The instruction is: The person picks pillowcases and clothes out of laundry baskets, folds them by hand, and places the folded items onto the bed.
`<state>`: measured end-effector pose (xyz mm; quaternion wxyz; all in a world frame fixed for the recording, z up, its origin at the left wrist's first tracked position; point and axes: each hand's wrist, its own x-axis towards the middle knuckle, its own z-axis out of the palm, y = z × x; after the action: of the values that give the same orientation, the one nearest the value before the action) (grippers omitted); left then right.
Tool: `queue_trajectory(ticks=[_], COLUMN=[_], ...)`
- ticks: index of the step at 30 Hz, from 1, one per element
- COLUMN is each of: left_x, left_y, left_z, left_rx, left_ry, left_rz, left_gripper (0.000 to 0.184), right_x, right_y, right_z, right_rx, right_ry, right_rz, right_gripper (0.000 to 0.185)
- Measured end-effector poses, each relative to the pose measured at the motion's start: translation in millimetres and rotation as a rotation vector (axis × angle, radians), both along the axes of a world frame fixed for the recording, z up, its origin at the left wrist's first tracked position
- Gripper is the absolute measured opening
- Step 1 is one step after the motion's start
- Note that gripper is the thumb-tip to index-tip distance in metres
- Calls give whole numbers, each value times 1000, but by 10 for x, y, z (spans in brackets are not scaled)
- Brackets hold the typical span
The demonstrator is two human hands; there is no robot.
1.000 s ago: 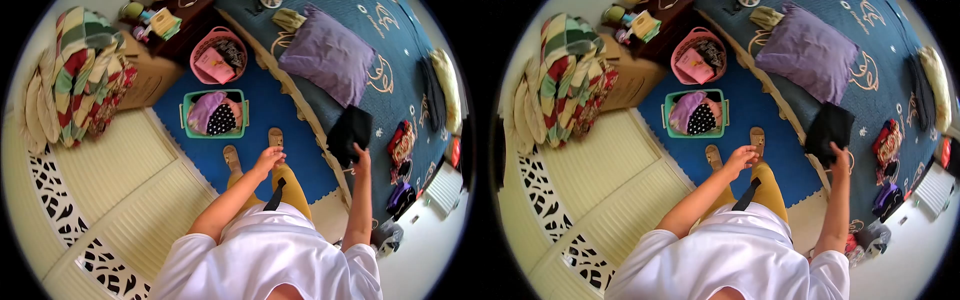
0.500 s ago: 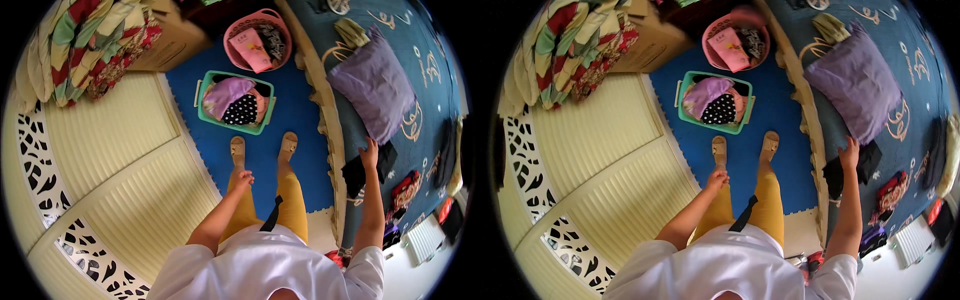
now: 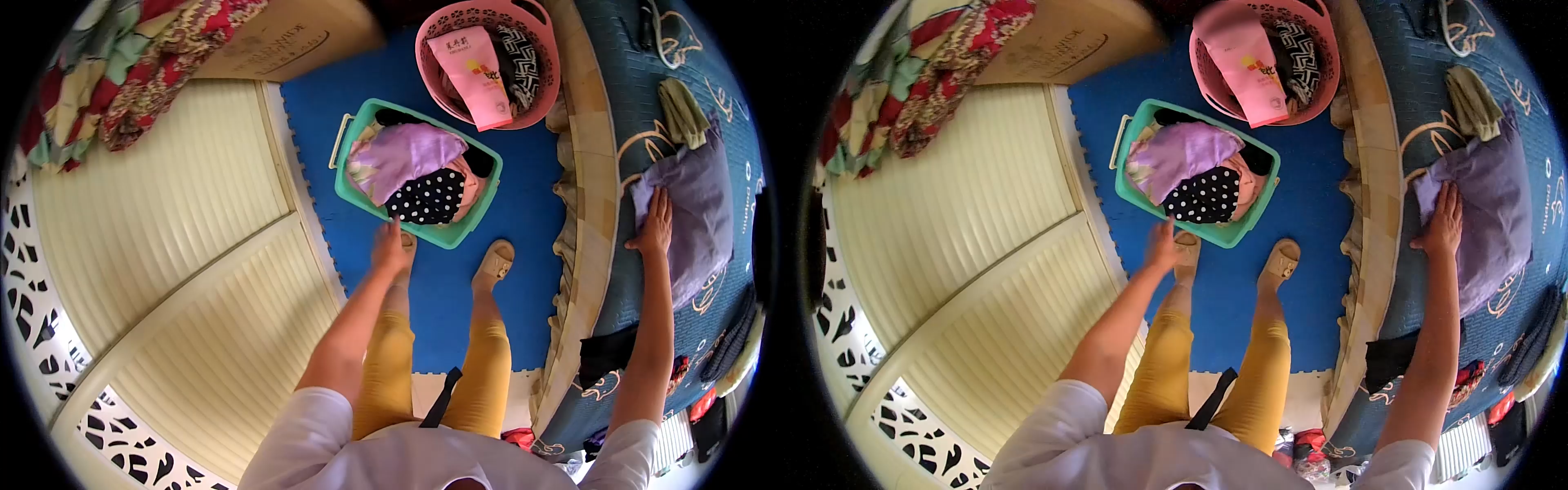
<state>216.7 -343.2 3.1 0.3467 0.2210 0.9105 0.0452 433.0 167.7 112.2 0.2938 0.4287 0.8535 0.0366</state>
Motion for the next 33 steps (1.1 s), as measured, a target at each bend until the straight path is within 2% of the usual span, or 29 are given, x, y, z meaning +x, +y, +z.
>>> queue_trajectory(ticks=[1, 3, 5, 7, 9, 10, 12, 13, 14, 15, 16, 17, 19, 20, 21, 23, 24, 26, 28, 31, 33], left_x=[-268, -729, -1073, -1321, -1381, -1407, -1421, -1398, -1345, -1296, -1197, -1129, -990, -961, -987, -1117, -1268, -1448, -1611, -1592, -1639], left_y=[174, 515, 688, 823, 814, 776, 648, 595, 563, 581, 673, 684, 542, 449, 420, 376, 423, 179, 121, 271, 36], left_z=[-35, -100, -344, -451, -569, -697, -961, -1011, -1058, -1061, -845, -767, -892, -973, -943, -942, -843, -1076, -1152, -1167, -1502], left_rx=[-40, -88, -137, -188, -143, -145, -22, -30, 10, 55, 47, 36, 230, 227, 348, 528, 576, 791, 581, 454, 421], left_ry=[69, 168, 206, 169, 267, 262, 89, 88, 128, 172, 153, 89, 26, 24, 20, -43, -103, 15, -35, -93, -116], left_rz=[-38, -100, -139, -163, -201, -195, -125, -126, -42, 43, 48, 5, -75, -75, -29, 277, 538, 1290, 1603, 1709, 1622], left_gripper=[96, 115, 131, 138, 127, 127, 92, 92, 75, 59, 52, 56, 60, 60, 58, 51, 45, 23, 14, 10, 12], right_x=[2, 56, 153, 197, 259, 275, 213, 225, 259, 298, 317, 335, 258, 270, 287, 303, 299, 310, 310, 313, 335], right_y=[7, 20, 53, 84, 103, 119, 97, 84, 103, 139, 144, 156, 117, 113, 121, 142, 133, 133, 135, 136, 155], right_z=[-85, -247, -374, -396, -426, -434, -396, -418, -440, -460, -484, -487, -432, -438, -449, -461, -453, -446, -448, -450, -452], right_rx=[-4, 105, 111, 70, 68, 77, 79, 71, 69, 71, 59, 61, 61, 59, 55, 55, 52, 49, 39, 52, 40], right_ry=[-10, 3, 39, 294, 312, 289, 219, 218, 246, 277, 377, 381, 303, 302, 319, 331, 339, 342, 323, 300, 321], right_rz=[3, 10, 2, -10, -7, 21, 43, 42, 51, 60, 98, 97, 52, 51, 62, 73, 83, 91, 99, 111, 120], right_gripper=[140, 152, 154, 154, 153, 151, 150, 150, 151, 152, 153, 153, 153, 153, 153, 153, 153, 153, 154, 154, 154])
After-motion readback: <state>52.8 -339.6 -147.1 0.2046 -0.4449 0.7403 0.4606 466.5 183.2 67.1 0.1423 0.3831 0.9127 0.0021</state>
